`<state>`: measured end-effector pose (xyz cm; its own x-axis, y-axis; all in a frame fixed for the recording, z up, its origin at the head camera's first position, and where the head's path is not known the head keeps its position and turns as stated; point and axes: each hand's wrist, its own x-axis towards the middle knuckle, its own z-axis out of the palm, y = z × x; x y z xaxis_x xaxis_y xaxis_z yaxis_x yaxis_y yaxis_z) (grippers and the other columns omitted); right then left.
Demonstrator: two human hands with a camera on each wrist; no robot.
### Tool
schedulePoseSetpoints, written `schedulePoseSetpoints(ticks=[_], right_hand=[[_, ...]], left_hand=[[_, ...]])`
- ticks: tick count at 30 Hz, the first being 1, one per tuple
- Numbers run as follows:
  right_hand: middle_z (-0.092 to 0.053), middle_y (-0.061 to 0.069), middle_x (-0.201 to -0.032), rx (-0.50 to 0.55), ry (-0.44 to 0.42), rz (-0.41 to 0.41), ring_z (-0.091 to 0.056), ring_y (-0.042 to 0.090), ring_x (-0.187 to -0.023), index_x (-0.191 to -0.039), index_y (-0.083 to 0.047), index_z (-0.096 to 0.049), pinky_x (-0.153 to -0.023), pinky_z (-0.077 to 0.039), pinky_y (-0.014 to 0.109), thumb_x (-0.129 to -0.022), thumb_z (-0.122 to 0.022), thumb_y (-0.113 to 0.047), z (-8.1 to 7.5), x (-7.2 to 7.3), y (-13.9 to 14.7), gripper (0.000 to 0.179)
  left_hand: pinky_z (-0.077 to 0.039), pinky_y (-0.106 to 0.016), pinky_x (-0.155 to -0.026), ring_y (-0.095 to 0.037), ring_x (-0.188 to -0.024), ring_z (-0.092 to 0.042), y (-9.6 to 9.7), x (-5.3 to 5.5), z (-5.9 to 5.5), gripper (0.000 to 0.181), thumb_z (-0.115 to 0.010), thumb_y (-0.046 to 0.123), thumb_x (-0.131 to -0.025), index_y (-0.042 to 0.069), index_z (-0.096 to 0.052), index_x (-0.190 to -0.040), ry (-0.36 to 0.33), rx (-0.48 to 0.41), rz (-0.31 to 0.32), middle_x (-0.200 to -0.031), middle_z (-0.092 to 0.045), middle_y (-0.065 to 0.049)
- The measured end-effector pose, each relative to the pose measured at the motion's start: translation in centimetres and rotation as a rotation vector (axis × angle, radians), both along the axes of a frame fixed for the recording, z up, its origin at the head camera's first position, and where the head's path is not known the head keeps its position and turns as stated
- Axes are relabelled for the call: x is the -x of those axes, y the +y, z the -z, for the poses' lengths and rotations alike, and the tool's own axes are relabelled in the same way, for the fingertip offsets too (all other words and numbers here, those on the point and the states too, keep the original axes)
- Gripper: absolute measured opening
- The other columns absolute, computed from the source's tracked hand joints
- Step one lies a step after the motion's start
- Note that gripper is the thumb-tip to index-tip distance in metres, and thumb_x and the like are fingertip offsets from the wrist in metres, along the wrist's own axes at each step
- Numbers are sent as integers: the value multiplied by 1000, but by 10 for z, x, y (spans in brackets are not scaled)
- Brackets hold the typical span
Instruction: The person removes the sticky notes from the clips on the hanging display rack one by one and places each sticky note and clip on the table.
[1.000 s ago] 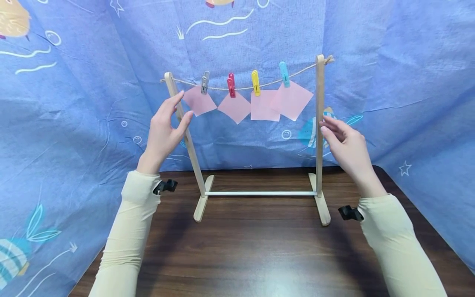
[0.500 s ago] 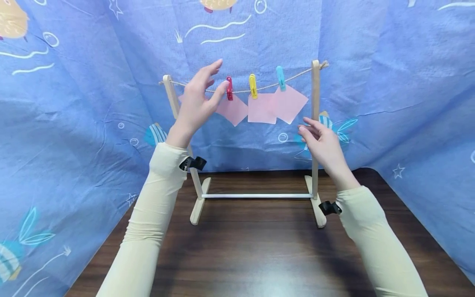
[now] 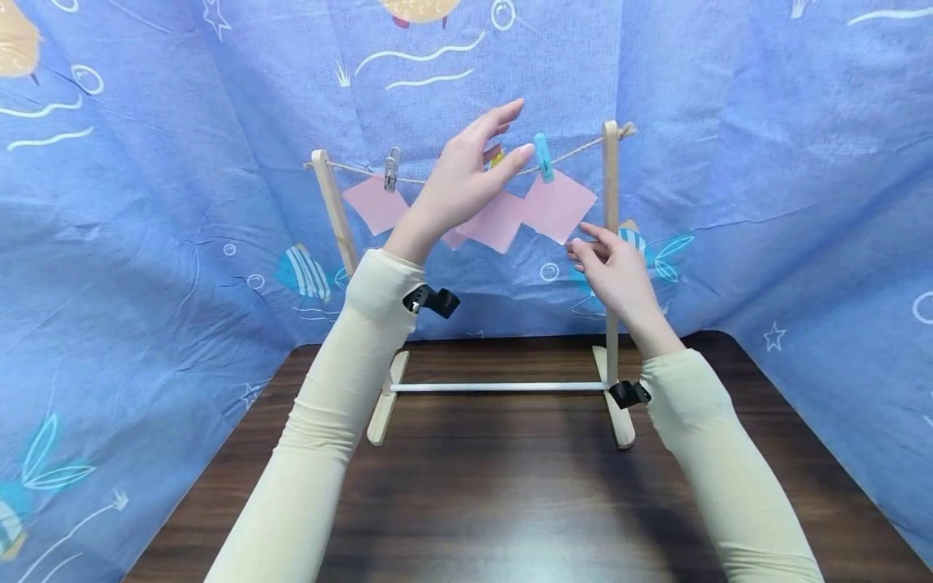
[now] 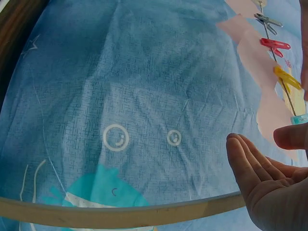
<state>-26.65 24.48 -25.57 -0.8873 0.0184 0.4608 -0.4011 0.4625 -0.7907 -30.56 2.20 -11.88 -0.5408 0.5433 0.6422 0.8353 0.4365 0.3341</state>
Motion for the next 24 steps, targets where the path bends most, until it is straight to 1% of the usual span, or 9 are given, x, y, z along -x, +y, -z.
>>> schedulePoseSetpoints(ticks=[4, 6, 8, 11, 15, 19, 24], right_hand=[[-64, 19, -132, 12, 10, -9, -64, 27, -120, -153, -6, -42, -94, -53, 22, -105, -50, -42, 0, 3, -3, 60], [-64, 20, -131, 15, 16, -9, -64, 26, -119, -152, -4, -42, -94, -53, 23, -105, -50, -42, 0, 4, -4, 61], [-64, 21, -130, 17, 18, -7, -65, 25, -118, -151, -2, -42, -94, -53, 23, -105, -50, -41, -2, 5, -5, 61], [-64, 23, -129, 26, 16, -4, -67, 19, -114, -151, -1, -43, -94, -53, 23, -105, -51, -41, -3, 7, -6, 61], [-64, 26, -127, 58, 22, -31, -69, 10, -106, -149, -1, -46, -91, -55, 22, -106, -52, -37, -5, 10, -7, 57], [-66, 27, -124, 94, 37, -76, -70, 6, -100, -144, 1, -49, -89, -56, 23, -106, -52, -31, -5, 13, -8, 50], [-70, 19, -118, 103, 48, -88, -69, 2, -95, -129, 4, -56, -89, -56, 22, -106, -52, -32, -4, 14, -10, 43]], left_hand=[[-33, -12, -107, -4, -137, -41, 15, -1, -3, 61, -56, 35, -104, 14, -35, -157, -21, 22, 1, -159, -38, 1], [-29, -11, -109, -4, -139, -39, 21, -2, -5, 61, -56, 36, -104, 14, -35, -157, -16, 40, -3, -160, -37, 1], [-25, -9, -110, -2, -141, -35, 27, -2, -6, 62, -55, 36, -104, 14, -34, -158, -18, 60, -20, -160, -36, 2], [-20, -9, -112, 2, -144, -27, 35, -1, -7, 63, -53, 39, -105, 15, -31, -159, -30, 93, -59, -161, -35, 3], [-21, -10, -112, 1, -144, -28, 41, 2, -5, 62, -52, 38, -105, 15, -30, -159, -60, 119, -99, -161, -35, 4], [-23, -9, -111, -1, -143, -31, 45, 4, -2, 59, -52, 33, -106, 13, -33, -158, -77, 121, -123, -159, -38, 2], [-24, -10, -112, -3, -143, -33, 44, 4, 0, 57, -51, 29, -106, 11, -34, -157, -93, 120, -140, -159, -39, 1]])
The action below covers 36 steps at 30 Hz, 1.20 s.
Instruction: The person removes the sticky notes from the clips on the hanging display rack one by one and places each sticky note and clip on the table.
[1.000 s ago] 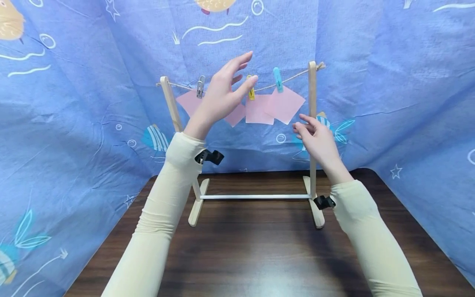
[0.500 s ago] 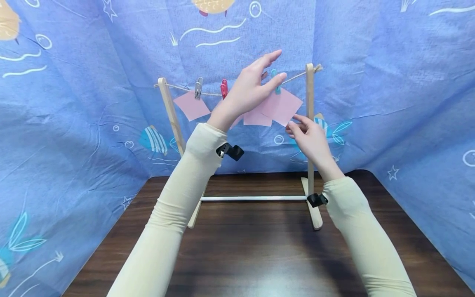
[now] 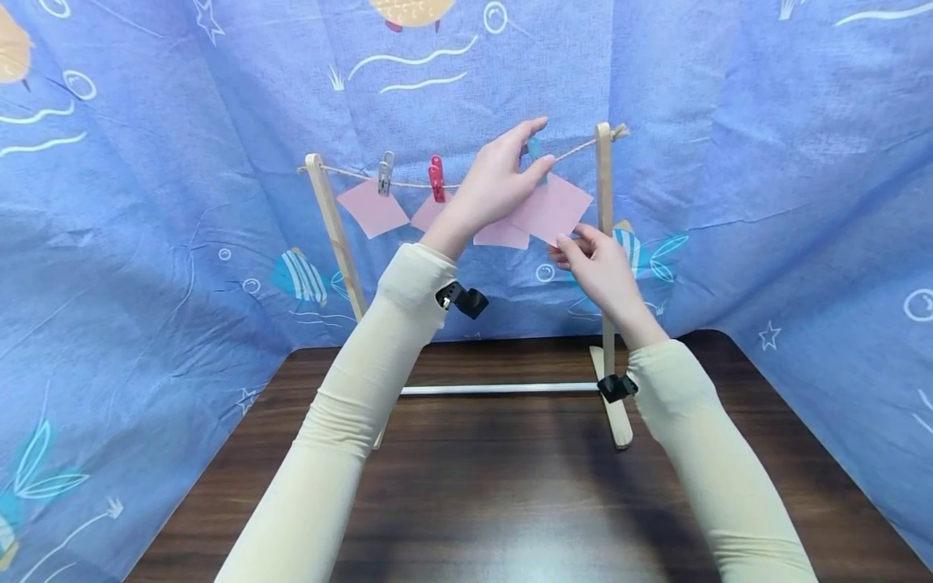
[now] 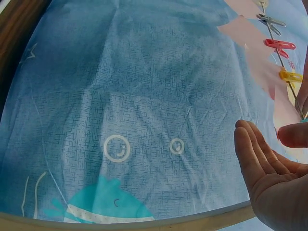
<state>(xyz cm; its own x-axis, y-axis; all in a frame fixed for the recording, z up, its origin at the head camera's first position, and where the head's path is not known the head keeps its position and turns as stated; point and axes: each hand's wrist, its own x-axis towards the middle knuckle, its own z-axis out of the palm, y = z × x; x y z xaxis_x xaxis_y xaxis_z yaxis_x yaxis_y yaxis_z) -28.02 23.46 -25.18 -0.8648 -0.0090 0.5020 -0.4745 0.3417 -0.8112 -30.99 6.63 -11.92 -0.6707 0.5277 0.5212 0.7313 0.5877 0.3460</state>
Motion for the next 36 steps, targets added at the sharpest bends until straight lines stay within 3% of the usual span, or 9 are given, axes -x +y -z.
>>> schedulePoseSetpoints(ticks=[3, 8, 12, 19, 28, 36], right_hand=[[-71, 18, -115, -2, 10, 1, -70, 2, -94, -118, 5, -58, -88, -56, 21, -106, -52, -33, 1, 1, 0, 40], [-74, 9, -103, 37, 22, -5, -70, 3, -89, -116, 6, -59, -84, -57, 21, -106, -52, -29, 0, 1, 0, 36], [-72, -3, -93, 72, 35, -5, -71, 4, -86, -117, 7, -60, -81, -58, 21, -106, -54, -27, 0, 2, 0, 36], [-73, -4, -88, 84, 42, 10, -71, 4, -82, -110, 7, -62, -79, -58, 20, -105, -56, -26, 2, 3, 2, 34], [-73, -2, -87, 119, 66, 6, -71, 6, -82, -109, 7, -62, -77, -58, 19, -105, -56, -23, 0, 2, 1, 31], [-74, -3, -86, 103, 73, 36, -72, 8, -81, -109, 9, -63, -75, -58, 19, -105, -56, -20, 1, 2, 0, 31]], left_hand=[[-28, -11, -110, -5, -140, -38, -1, -1, 2, 55, -52, 27, -106, 10, -36, -156, 4, -8, -7, -157, -42, 0], [-41, -14, -96, -9, -127, -52, -2, -1, 6, 50, -51, 21, -106, 10, -41, -154, -18, -64, -1, -150, -50, -3], [-43, -12, -98, -8, -129, -54, -4, 0, 8, 45, -53, 18, -106, 10, -47, -150, -37, -140, 1, -149, -53, -2], [-42, -8, -98, -10, -128, -57, -4, 2, 12, 44, -57, 20, -104, 6, -52, -145, -72, -248, 64, -147, -55, -3], [-45, -9, -93, -6, -118, -62, -3, -1, 12, 41, -65, 22, -101, 4, -60, -137, -34, -339, 112, -137, -63, -4], [-47, -9, -91, -5, -106, -67, -1, 1, 15, 27, -67, 12, -98, 3, -70, -124, 13, -434, 157, -123, -71, -5]])
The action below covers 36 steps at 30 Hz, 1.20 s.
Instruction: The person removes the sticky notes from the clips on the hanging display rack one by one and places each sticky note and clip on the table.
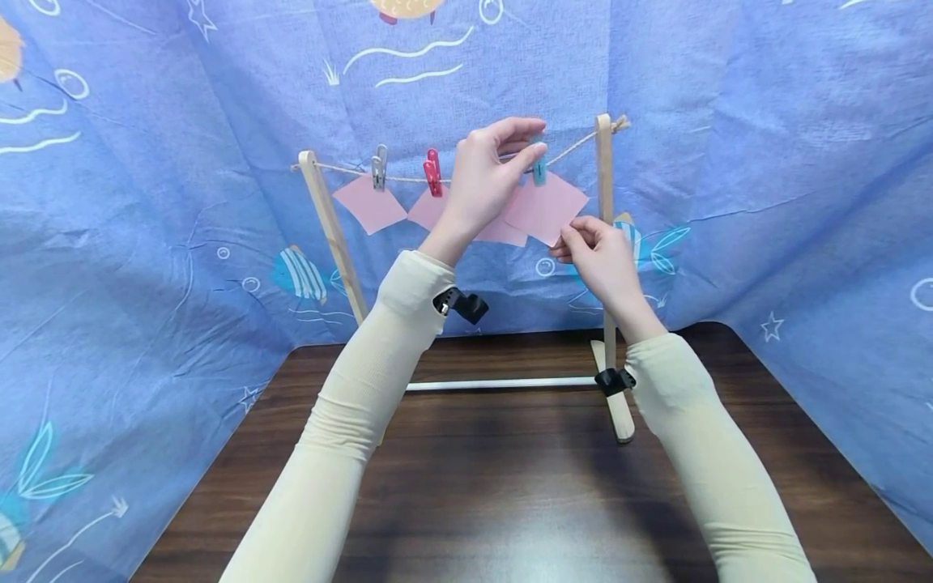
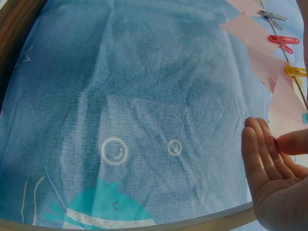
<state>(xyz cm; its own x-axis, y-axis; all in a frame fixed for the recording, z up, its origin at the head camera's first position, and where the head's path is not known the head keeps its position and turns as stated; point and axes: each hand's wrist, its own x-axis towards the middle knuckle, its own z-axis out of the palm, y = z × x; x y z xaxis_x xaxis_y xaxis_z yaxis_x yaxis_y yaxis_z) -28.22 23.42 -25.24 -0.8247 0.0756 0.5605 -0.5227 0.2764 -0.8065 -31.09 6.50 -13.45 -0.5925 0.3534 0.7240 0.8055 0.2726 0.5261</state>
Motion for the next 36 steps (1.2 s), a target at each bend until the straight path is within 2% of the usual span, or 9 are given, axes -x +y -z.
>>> schedulePoseSetpoints(ticks=[9, 16, 21, 23, 26, 29, 33, 36], right_hand=[[-74, -3, -82, -11, -17, 29, -71, 7, -77, -107, 9, -64, -72, -59, 20, -104, -58, -22, 0, -5, -2, 32], [-73, -6, -79, -35, -28, 60, -72, 8, -76, -102, 8, -65, -72, -59, 21, -104, -58, -23, 2, -7, -1, 32], [-73, -5, -79, -15, -31, 55, -72, 9, -75, -103, 10, -65, -72, -59, 21, -103, -58, -21, 0, -10, 2, 31], [-73, -5, -80, -10, -24, 49, -72, 8, -75, -104, 10, -64, -72, -59, 20, -103, -58, -20, 0, -11, 3, 31], [-73, -6, -80, -12, -9, 43, -72, 7, -75, -105, 10, -64, -72, -58, 19, -103, -58, -19, 2, -14, 6, 30], [-73, -8, -81, -7, 5, 51, -72, 6, -76, -104, 9, -63, -72, -58, 18, -103, -59, -19, 3, -18, 8, 29], [-73, -12, -83, 3, 35, 87, -72, 5, -76, -106, 6, -65, -73, -58, 18, -102, -61, -18, -1, -23, 14, 25], [-73, -15, -85, 25, 64, 117, -72, 4, -75, -106, 2, -68, -73, -58, 17, -100, -64, -14, -6, -28, 25, 17]], left_hand=[[-50, -11, -86, 2, -97, -68, -1, 6, 0, 19, -71, 8, -95, 5, -76, -114, 59, -131, 28, -112, -75, -2], [-50, -11, -89, 4, -99, -67, 0, 3, -8, 20, -72, 8, -94, 4, -76, -113, 125, -215, 61, -113, -75, -3], [-50, -12, -90, 1, -100, -67, 1, 1, -12, 20, -71, 4, -94, 0, -75, -113, 106, -265, 113, -115, -74, -8], [-50, -12, -90, -1, -102, -67, -1, 0, -12, 22, -71, 4, -94, -1, -74, -115, 90, -261, 112, -116, -73, -9], [-49, -12, -91, -4, -105, -67, -9, -2, -12, 26, -72, 6, -94, -1, -72, -118, 67, -244, 90, -119, -72, -9], [-49, -12, -93, -7, -107, -66, -22, -9, -14, 30, -72, 6, -93, -1, -69, -122, 30, -254, 74, -122, -71, -9], [-50, -15, -94, -12, -108, -66, -46, -17, -26, 34, -72, 1, -92, -4, -64, -124, 3, -306, 72, -124, -69, -12], [-50, -17, -96, -15, -109, -65, -67, -18, -37, 36, -73, -1, -91, -6, -63, -125, 15, -334, 66, -124, -68, -13]])
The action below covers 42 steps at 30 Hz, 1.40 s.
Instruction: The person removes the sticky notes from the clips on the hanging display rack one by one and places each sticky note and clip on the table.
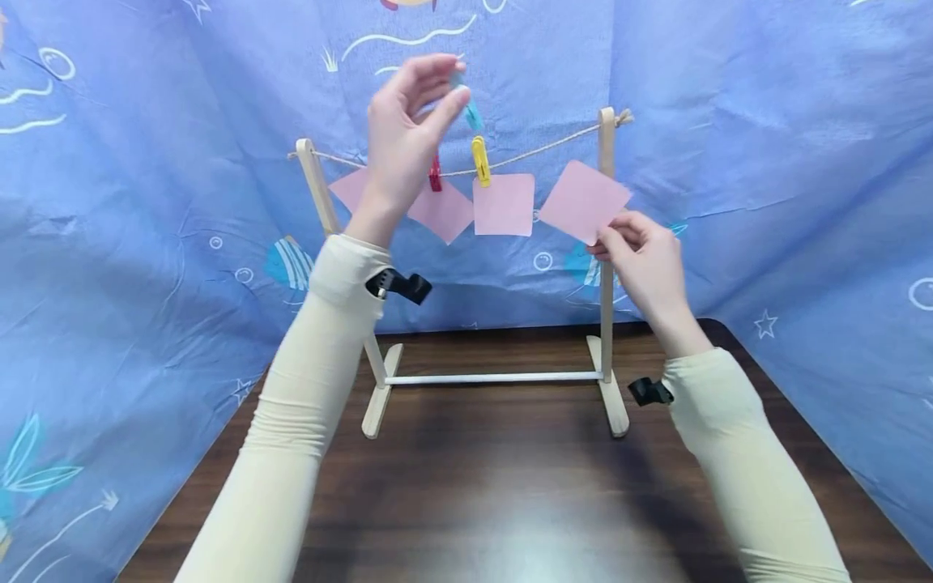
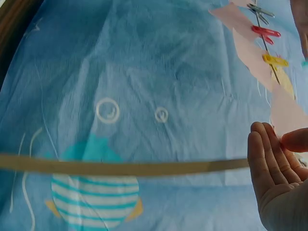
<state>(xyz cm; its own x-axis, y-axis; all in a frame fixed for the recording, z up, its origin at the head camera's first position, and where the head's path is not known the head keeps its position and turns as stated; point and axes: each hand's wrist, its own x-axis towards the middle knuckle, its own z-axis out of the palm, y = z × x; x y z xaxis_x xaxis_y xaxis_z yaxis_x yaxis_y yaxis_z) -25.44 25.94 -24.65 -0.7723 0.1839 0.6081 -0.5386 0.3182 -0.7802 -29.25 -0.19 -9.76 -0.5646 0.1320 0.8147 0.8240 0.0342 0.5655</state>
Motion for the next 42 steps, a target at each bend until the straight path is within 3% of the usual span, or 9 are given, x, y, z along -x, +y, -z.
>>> schedulePoseSetpoints(ticks=[5, 10, 14, 19, 25, 30, 37, 42], right_hand=[[-76, -8, -86, 149, 65, -46, -72, 6, -71, -101, -4, -71, -72, -57, 16, -94, -69, -3, -5, -11, 24, 6], [-76, 6, -82, 379, 173, -135, -72, 13, -65, -95, 4, -71, -67, -59, 20, -88, -71, 8, -8, -24, 48, 8], [-74, 11, -77, 472, 229, -102, -71, 17, -62, -92, 9, -69, -64, -60, 22, -86, -70, 12, -11, -32, 67, 7], [-72, 11, -75, 503, 222, -28, -70, 17, -61, -91, 8, -68, -62, -59, 20, -86, -72, 10, -9, -41, 87, 7], [-72, 13, -75, 571, 189, -58, -71, 17, -60, -93, 8, -66, -60, -59, 22, -86, -71, 13, -5, -45, 105, 10], [-73, 11, -74, 596, 130, -47, -71, 15, -58, -90, 6, -65, -60, -59, 21, -87, -68, 15, 4, -44, 115, 10], [-72, 0, -69, 496, -43, 55, -70, 7, -57, -86, -4, -65, -60, -56, 14, -90, -63, 11, 35, -42, 128, 15], [-72, -5, -68, 438, -146, 33, -69, 5, -57, -89, -9, -67, -58, -55, 13, -91, -61, 10, 60, -37, 135, 20]], left_hand=[[-50, -20, -98, -18, -112, -64, -43, -3, -13, 38, -74, -1, -89, -5, -63, -126, 15, -38, -69, -125, -67, -12], [-51, -25, -98, -19, -111, -64, -92, -10, -16, 37, -76, 0, -88, -2, -66, -124, 12, -93, -180, -123, -69, -11], [-51, -27, -98, -20, -110, -63, -133, -13, -9, 34, -76, 3, -89, 3, -67, -123, 20, -116, -279, -122, -69, -10], [-51, -26, -97, -19, -108, -65, -177, -19, 7, 31, -75, 5, -90, 8, -69, -120, -35, -135, -391, -121, -69, -7], [-51, -25, -96, -17, -104, -66, -223, -15, 36, 31, -75, 13, -92, 12, -69, -122, -129, -87, -496, -122, -68, -5], [-52, -23, -93, -15, -105, -64, -251, -12, 68, 34, -74, 16, -93, 13, -66, -127, -239, -4, -531, -125, -67, -4], [-50, -25, -99, -7, -104, -63, -274, -10, 126, 42, -73, 20, -94, 6, -62, -133, -366, 135, -648, -131, -65, -12], [-51, -26, -97, -10, -106, -63, -283, -6, 161, 50, -74, 21, -94, 5, -57, -138, -464, 215, -667, -134, -63, -17]])
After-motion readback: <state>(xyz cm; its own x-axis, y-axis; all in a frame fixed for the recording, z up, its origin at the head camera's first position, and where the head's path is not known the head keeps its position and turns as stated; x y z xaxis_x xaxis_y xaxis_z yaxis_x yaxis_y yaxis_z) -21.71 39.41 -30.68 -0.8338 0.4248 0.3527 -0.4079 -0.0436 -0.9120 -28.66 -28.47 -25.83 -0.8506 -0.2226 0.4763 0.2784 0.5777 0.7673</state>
